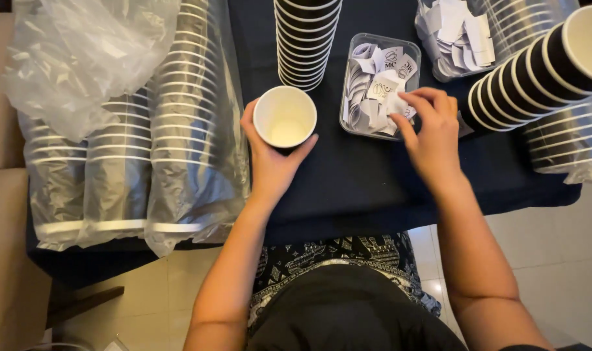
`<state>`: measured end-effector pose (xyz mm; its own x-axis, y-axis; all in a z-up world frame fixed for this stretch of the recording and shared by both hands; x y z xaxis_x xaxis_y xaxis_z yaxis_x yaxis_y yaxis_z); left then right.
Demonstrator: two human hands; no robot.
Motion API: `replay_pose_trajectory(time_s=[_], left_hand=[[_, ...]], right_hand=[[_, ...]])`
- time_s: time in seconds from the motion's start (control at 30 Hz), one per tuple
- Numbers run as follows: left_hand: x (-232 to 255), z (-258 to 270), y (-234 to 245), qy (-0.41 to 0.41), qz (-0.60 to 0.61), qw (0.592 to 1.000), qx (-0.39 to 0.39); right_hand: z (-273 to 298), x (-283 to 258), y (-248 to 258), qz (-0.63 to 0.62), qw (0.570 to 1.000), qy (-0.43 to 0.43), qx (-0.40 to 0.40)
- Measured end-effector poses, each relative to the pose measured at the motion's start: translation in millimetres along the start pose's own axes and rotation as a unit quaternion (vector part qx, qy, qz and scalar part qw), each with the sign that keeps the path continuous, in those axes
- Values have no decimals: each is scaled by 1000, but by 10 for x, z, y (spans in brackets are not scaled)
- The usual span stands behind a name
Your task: Applying adhesive labels to the side of black paper coffee cups.
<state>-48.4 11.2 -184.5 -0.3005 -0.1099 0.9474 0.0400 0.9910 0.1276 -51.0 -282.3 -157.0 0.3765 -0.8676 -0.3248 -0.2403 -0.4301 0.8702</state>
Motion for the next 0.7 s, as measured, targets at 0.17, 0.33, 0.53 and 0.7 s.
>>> replay_pose_trajectory(time_s=[0.17, 0.33, 0.53, 0.7], left_hand=[[-41, 16, -43, 8, -19, 1000, -4], [142, 344, -49, -55, -81, 993, 62], [477, 723, -151, -146, -180, 965, 123], [1021, 690, -282, -142, -103, 984, -24]], right_hand=[[-248, 293, -118, 25, 996, -53, -64], [-435, 414, -112, -16, 982, -131, -132], [-449, 131, 202, -77, 972, -207, -79], [-382, -299, 485, -110, 990, -90, -23]])
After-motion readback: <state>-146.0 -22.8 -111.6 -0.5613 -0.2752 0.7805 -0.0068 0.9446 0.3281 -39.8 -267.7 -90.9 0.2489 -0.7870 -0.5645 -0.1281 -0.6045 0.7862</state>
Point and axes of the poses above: each hand's wrist, its own z-axis away from the middle knuckle, its own y-axis out of the back of the hand, x = y × z, the point moved 2 cm from there along -z, towards the middle knuckle, and after that the axes turned 13 degrees about -x, right-handed, at the moved point
